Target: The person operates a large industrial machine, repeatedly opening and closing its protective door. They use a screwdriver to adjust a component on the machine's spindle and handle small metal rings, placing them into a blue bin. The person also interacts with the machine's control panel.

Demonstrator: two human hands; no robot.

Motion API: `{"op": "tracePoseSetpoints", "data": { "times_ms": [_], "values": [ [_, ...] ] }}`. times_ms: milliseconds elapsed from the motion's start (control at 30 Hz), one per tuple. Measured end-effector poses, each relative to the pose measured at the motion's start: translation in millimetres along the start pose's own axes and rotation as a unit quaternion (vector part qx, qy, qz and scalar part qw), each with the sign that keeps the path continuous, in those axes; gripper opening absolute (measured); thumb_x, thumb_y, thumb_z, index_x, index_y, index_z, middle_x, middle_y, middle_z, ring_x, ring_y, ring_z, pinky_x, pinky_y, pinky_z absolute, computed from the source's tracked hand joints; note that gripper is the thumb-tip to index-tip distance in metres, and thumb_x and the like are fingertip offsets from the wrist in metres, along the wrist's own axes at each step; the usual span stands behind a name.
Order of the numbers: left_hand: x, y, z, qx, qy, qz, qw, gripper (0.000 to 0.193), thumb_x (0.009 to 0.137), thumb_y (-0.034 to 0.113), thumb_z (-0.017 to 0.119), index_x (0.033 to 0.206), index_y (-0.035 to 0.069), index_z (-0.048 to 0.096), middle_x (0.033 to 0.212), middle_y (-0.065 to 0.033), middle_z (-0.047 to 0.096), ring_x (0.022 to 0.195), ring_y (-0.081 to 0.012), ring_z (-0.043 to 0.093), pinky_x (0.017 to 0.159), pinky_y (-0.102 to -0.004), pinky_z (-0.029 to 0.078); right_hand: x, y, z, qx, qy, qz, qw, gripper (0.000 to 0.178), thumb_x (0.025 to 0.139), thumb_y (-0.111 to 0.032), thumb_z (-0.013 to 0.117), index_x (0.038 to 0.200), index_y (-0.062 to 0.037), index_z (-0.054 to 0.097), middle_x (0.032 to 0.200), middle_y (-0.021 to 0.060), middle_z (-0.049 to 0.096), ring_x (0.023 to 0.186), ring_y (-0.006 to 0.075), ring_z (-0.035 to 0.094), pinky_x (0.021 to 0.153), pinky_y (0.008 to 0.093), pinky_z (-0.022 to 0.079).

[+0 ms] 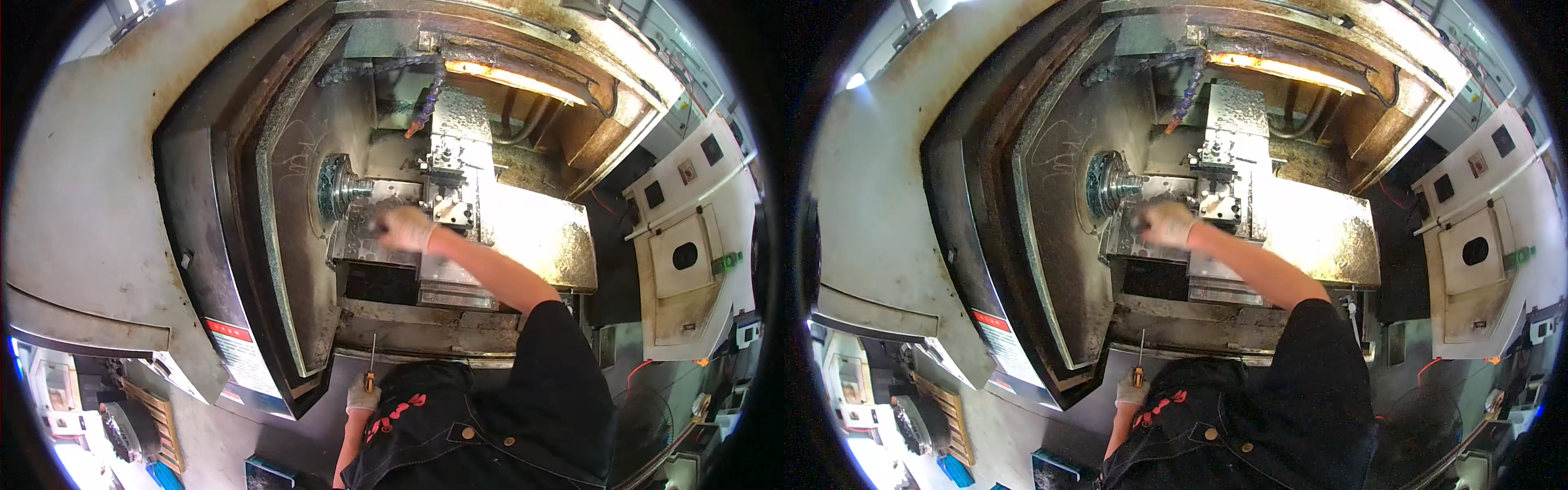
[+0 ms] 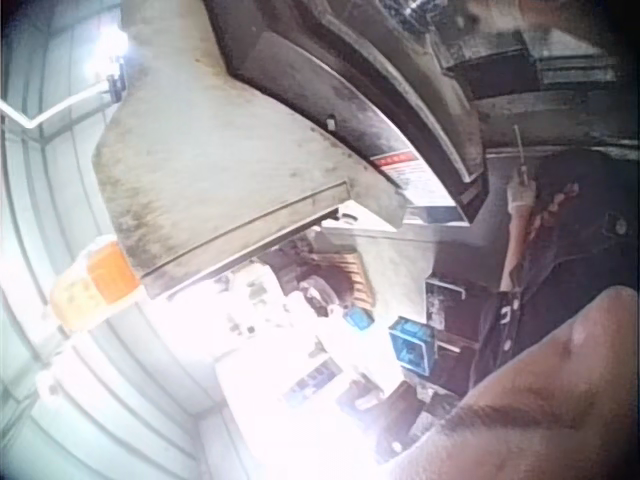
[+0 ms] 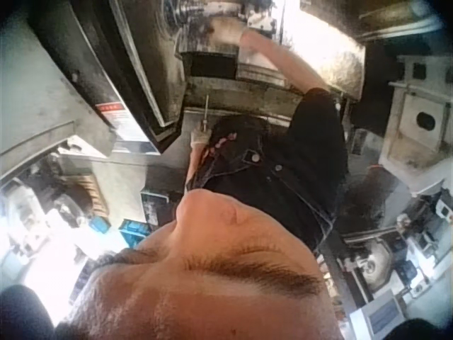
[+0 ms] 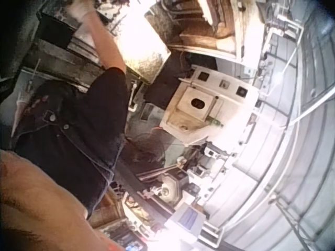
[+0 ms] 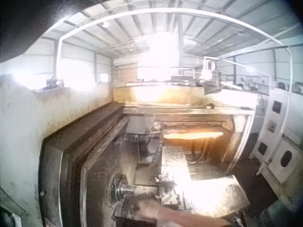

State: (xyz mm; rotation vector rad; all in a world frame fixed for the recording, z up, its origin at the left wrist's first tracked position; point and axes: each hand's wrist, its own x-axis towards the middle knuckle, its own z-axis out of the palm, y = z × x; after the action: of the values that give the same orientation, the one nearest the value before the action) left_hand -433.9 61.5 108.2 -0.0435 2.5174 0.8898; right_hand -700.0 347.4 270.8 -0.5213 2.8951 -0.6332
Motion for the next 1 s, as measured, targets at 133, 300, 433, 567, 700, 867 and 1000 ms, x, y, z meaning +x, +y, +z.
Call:
{"op": "tracePoseSetpoints", "data": {
  "times_ms": [133,300,433,567,700,867,1000],
  "values": [
    [0,16,-2,0.016,-0.004,0.004,1.000,0.032,0.066,0.019,0.056,0.095,0.005,0.051,0.086,-0.0212,0.059,0.081,-0.0394,0.056,0.071,-0.0457,0.046,34,77,-70,-0.110,0.106,0.136,0.979,0.046,0.070,-0.025,0.063,0.110,-0.0074,0.048,0.087,0.0173,0.061,0.082,0.0331,0.060,0.072,0.0389,0.047],
    [2,28,-7,-0.025,0.042,0.034,0.998,0.034,0.066,0.018,0.057,0.097,0.005,0.051,0.088,-0.0210,0.058,0.083,-0.0388,0.056,0.072,-0.0450,0.045,83,129,-76,-0.265,0.032,0.184,0.946,0.050,0.068,-0.022,0.059,0.116,-0.0146,0.047,0.100,0.0076,0.061,0.093,0.0249,0.059,0.079,0.0346,0.045],
    [1,33,-8,-0.008,0.041,-0.014,0.999,0.036,0.066,0.018,0.058,0.098,0.005,0.051,0.087,-0.0204,0.058,0.083,-0.0384,0.056,0.072,-0.0449,0.045,112,143,-58,-0.249,0.093,0.124,0.956,0.035,0.072,-0.022,0.057,0.106,-0.0173,0.056,0.102,0.0032,0.062,0.094,0.0210,0.059,0.081,0.0309,0.044],
    [4,37,-7,0.005,0.009,-0.001,1.000,0.034,0.066,0.018,0.058,0.096,0.006,0.050,0.086,-0.0205,0.058,0.082,-0.0387,0.055,0.072,-0.0456,0.045,159,245,-33,-0.033,0.156,0.227,0.961,0.020,0.076,-0.020,0.054,0.094,-0.0175,0.063,0.101,0.0050,0.062,0.089,0.0235,0.060,0.073,0.0311,0.047],
    [7,39,-7,0.017,-0.014,-0.033,0.999,0.034,0.066,0.019,0.058,0.096,0.006,0.050,0.086,-0.0213,0.058,0.082,-0.0395,0.055,0.072,-0.0458,0.045,165,259,-39,0.168,0.162,0.140,0.962,0.018,0.082,-0.025,0.052,0.088,-0.0088,0.057,0.087,0.0082,0.056,0.078,0.0222,0.053,0.069,0.0324,0.045],
    [13,52,-23,0.027,-0.024,-0.014,0.999,0.036,0.069,0.022,0.057,0.099,0.004,0.049,0.091,-0.0232,0.058,0.088,-0.0399,0.055,0.075,-0.0465,0.044,144,185,-45,0.105,0.087,0.181,0.974,0.023,0.090,-0.022,0.044,0.075,-0.0038,0.045,0.064,0.0022,0.041,0.058,0.0158,0.036,0.066,0.0326,0.041],
    [43,103,-49,0.018,-0.060,0.010,0.998,0.039,0.072,0.024,0.055,0.105,0.004,0.048,0.095,-0.0250,0.057,0.093,-0.0399,0.054,0.079,-0.0469,0.044,93,156,-58,0.370,0.284,0.112,0.877,0.031,0.083,-0.026,0.055,0.102,-0.0027,0.057,0.094,0.0100,0.062,0.086,0.0189,0.057,0.074,0.0286,0.043]
  ]
}}
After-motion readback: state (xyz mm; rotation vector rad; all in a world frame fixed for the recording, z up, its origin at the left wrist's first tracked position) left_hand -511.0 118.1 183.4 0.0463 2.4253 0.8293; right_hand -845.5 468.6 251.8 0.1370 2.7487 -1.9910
